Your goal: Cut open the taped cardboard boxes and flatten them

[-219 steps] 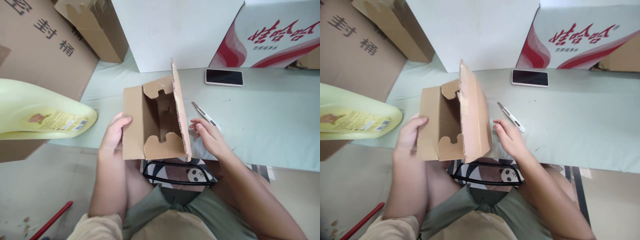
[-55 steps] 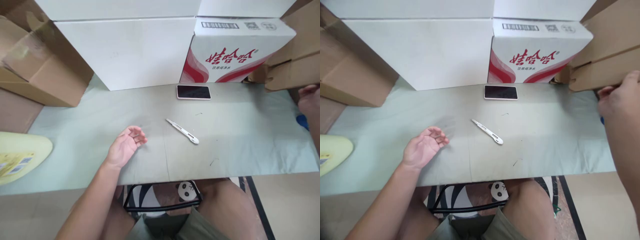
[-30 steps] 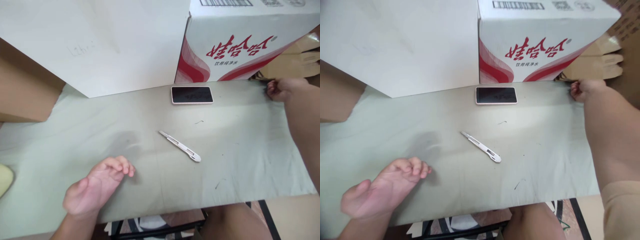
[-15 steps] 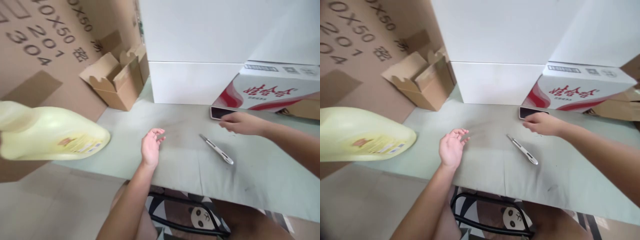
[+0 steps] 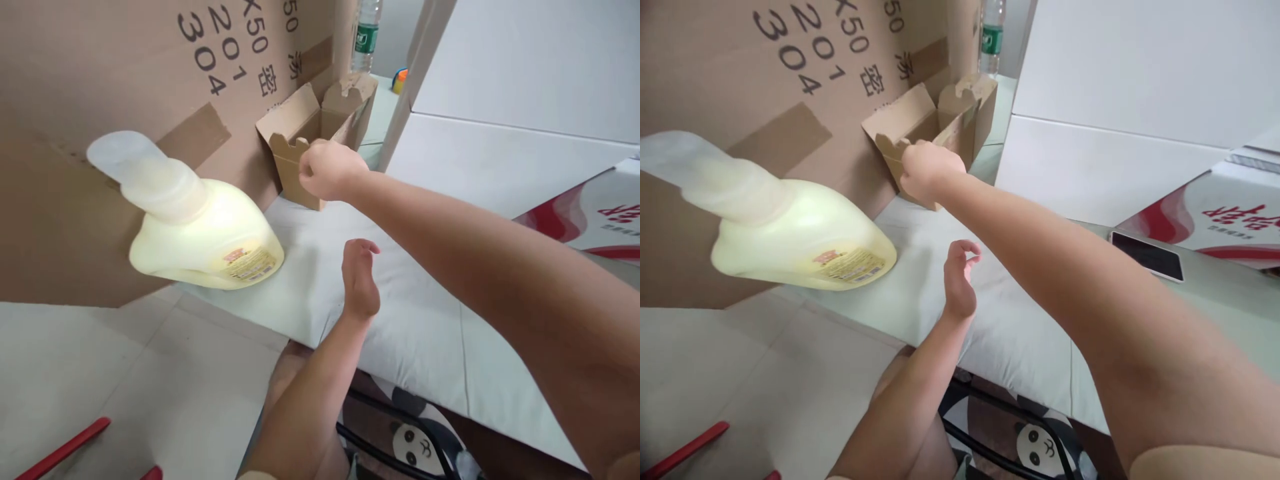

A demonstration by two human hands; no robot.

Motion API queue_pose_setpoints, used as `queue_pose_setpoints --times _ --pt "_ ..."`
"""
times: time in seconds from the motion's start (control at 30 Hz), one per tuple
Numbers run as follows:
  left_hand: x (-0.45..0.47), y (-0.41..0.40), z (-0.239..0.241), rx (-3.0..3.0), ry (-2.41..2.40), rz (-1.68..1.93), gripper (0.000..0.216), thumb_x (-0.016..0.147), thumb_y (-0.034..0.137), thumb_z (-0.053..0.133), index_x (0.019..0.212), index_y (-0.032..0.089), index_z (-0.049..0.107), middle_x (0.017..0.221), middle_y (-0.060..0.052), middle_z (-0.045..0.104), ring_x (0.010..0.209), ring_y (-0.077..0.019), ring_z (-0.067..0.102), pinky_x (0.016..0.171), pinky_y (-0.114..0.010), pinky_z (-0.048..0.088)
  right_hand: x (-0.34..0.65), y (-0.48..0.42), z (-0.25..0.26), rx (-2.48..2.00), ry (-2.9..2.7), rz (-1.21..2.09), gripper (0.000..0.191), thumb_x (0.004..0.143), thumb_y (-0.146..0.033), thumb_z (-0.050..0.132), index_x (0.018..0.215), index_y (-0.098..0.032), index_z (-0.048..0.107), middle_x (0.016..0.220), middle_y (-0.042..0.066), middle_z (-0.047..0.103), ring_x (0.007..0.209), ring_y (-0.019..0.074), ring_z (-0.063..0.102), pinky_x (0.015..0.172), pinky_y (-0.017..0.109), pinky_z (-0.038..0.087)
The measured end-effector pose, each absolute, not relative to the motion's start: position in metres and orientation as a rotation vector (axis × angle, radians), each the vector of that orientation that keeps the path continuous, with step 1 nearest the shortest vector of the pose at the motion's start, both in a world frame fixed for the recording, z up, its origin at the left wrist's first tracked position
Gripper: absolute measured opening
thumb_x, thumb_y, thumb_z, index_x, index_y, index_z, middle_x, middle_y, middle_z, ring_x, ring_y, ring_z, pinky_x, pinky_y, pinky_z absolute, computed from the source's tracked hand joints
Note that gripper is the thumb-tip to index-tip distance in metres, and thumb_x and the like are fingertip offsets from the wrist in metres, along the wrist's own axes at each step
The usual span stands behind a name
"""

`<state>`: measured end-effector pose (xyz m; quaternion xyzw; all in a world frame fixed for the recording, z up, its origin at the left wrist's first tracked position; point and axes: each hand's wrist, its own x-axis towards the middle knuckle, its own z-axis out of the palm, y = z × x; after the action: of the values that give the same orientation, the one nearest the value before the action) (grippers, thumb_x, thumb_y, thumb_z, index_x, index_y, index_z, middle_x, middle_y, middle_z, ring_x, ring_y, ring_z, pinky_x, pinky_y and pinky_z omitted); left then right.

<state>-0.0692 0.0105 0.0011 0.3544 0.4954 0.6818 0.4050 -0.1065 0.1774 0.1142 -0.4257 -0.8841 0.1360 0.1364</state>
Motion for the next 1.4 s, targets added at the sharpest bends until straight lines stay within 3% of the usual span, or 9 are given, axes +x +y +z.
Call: queue_pose_setpoints --times 0.1,0.23,0.43,0.7,0.87,0.97,1.07,1.27,1.4 --pt "-0.07 0.009 0.004 0.97 1.278 1.811 0.033 0.103 0.045 0.043 0.086 0.024 0.062 0.1 -0.007 0.059 0.1 -0.0252 0.06 0.092 -0.042 0.051 -0.103 0.175 0.112 -1.307 -2.523 0.402 0.017 0.086 -0.019 0.06 0.092 -0.02 0.076 0.102 0.011 0.078 0.099 0.0311 0.074 0.092 0.047 0.061" --pt "-0.081 0.011 0.002 1.145 1.456 2.191 0.031 0.105 0.048 0.043 0.091 0.024 0.058 0.103 -0.007 0.057 0.106 -0.0267 0.06 0.103 -0.046 0.051 -0.057 0.154 0.104 -1.216 -2.328 0.375 0.02 0.088 -0.016 0.055 0.093 -0.019 0.074 0.111 0.01 0.079 0.101 0.0283 0.073 0.097 0.046 0.058" --pt "-0.1 0.02 -0.006 0.918 1.538 2.615 0.018 0.096 0.043 0.052 0.105 0.027 0.049 0.111 -0.003 0.05 0.117 -0.0243 0.057 0.111 -0.045 0.046 0.081 0.062 0.095 -1.106 -2.006 0.318 0.021 0.091 -0.026 0.065 0.072 -0.025 0.054 0.072 0.001 0.064 0.062 0.0174 0.058 0.064 0.035 0.047" --pt "-0.068 0.021 0.004 1.117 1.069 1.855 0.064 0.097 0.083 0.046 0.129 0.031 0.065 0.148 -0.011 0.065 0.144 -0.0303 0.061 0.115 -0.043 0.054 0.213 -0.071 0.049 -1.123 -1.731 0.301 0.024 0.093 -0.033 0.075 0.084 -0.03 0.054 0.074 0.002 0.067 0.07 0.0259 0.072 0.052 0.036 0.048" --pt "-0.05 0.022 0.007 1.198 0.999 1.712 0.074 0.089 0.089 0.058 0.134 0.03 0.066 0.146 -0.011 0.071 0.141 -0.0324 0.067 0.119 -0.045 0.054 0.217 -0.078 0.018 -1.239 -1.696 0.17 0.016 0.093 -0.033 0.076 0.094 -0.029 0.06 0.101 0.006 0.067 0.083 0.0229 0.067 0.063 0.038 0.054" --pt "-0.046 0.023 0.01 1.196 1.049 1.694 0.067 0.09 0.085 0.061 0.124 0.027 0.069 0.123 -0.01 0.079 0.122 -0.0311 0.076 0.112 -0.047 0.058 0.21 -0.077 0.009 -1.217 -1.498 0.047 0.047 0.084 -0.042 0.085 0.125 -0.039 0.062 0.139 0.009 0.057 0.111 0.0296 0.065 0.084 0.048 0.059" --pt "-0.045 0.024 0.01 1.267 1.074 1.711 0.06 0.091 0.083 0.064 0.109 0.026 0.071 0.103 -0.007 0.08 0.106 -0.0276 0.077 0.106 -0.045 0.06 0.203 -0.078 0.003 -1.18 -1.411 0.299 0.078 0.089 -0.04 0.079 0.156 -0.051 0.041 0.152 0.009 0.055 0.126 0.0338 0.066 0.099 0.054 0.059" --pt "-0.047 0.028 -0.001 1.385 1.116 1.746 0.051 0.091 0.075 0.073 0.102 0.025 0.069 0.097 -0.004 0.073 0.093 -0.0208 0.072 0.094 -0.036 0.059 0.201 -0.079 -0.003 -1.081 -1.659 0.433 0.032 0.098 -0.029 0.061 0.129 -0.034 0.067 0.14 0.011 0.07 0.128 0.0352 0.072 0.107 0.06 0.061" --pt "-0.05 0.029 -0.004 1.438 1.221 1.727 0.058 0.084 0.071 0.083 0.119 0.027 0.069 0.115 -0.006 0.074 0.105 -0.0236 0.071 0.102 -0.04 0.058 0.204 -0.079 -0.005 -0.99 -1.668 0.463 0.034 0.1 -0.049 0.059 0.127 -0.032 0.071 0.137 0.012 0.069 0.128 0.0376 0.071 0.111 0.062 0.059"
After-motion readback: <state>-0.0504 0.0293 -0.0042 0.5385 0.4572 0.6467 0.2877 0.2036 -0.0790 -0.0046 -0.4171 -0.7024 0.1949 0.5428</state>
